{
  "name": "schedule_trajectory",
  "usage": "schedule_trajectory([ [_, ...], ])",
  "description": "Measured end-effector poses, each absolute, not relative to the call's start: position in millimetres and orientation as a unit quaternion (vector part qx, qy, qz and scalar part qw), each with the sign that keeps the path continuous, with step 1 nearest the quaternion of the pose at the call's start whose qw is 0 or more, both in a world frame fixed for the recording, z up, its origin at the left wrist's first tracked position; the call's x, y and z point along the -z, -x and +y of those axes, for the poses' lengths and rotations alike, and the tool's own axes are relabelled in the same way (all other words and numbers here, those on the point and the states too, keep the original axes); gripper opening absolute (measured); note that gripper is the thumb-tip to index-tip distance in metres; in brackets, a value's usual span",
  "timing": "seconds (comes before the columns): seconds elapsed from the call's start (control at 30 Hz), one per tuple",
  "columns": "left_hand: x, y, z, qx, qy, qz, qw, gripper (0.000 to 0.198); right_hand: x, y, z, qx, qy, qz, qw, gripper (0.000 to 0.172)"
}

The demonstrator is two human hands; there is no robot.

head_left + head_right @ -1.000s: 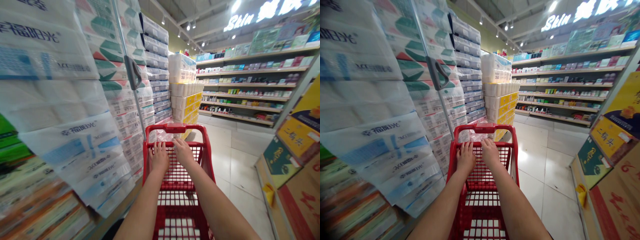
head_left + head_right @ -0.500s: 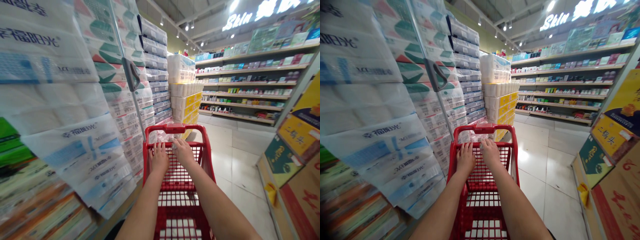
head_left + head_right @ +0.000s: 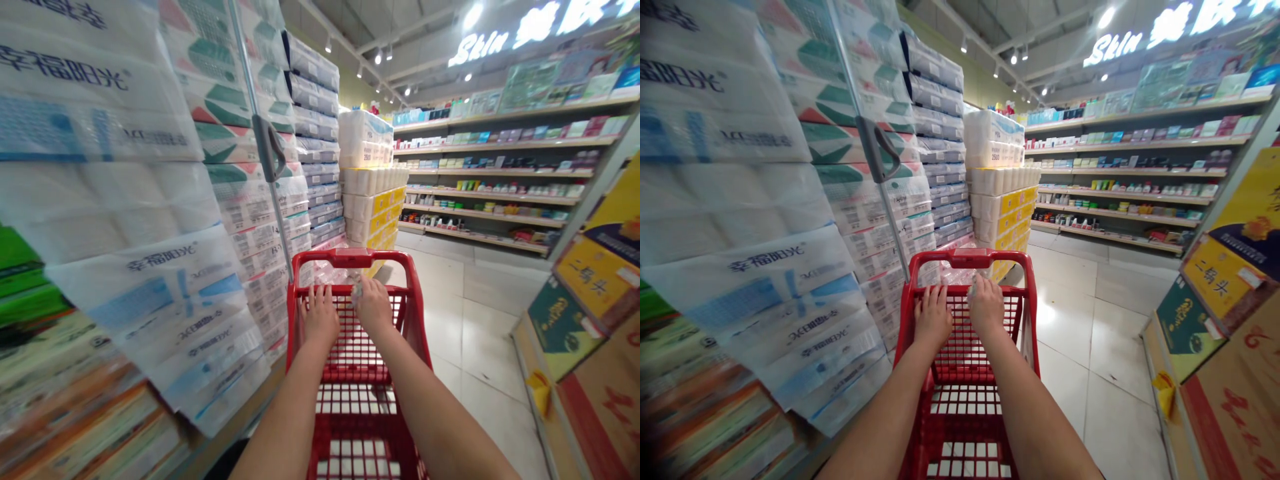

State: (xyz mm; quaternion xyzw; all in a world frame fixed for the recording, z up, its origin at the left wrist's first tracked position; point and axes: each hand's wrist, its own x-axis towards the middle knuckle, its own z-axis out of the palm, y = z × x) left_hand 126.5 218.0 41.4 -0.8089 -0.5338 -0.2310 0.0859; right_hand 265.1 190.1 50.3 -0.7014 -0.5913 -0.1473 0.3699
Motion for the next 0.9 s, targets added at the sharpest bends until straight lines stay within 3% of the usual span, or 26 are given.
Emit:
schedule_trajectory([
  [0.17, -45, -126, 215, 0.210, 0.809, -0.543, 0.081, 0.060, -47, -258, 194, 0.128, 0.609, -0.697, 0.357, 0.052],
  [0.37, -47, -127, 214, 0.222, 0.808, -0.538, 0.085, 0.059, -53, -269, 190, 0.122, 0.680, -0.618, 0.375, 0.040],
  [0.53, -45, -127, 216, 0.218, 0.808, -0.541, 0.087, 0.058, -56, -264, 188, 0.117, 0.642, -0.673, 0.348, 0.043],
  [0.7, -44, -127, 216, 0.217, 0.809, -0.540, 0.084, 0.059, -56, -269, 188, 0.114, 0.723, -0.587, 0.346, 0.044],
  [0.9, -45, -127, 215, 0.211, 0.806, -0.546, 0.088, 0.058, -53, -261, 189, 0.128, 0.632, -0.687, 0.336, 0.048],
])
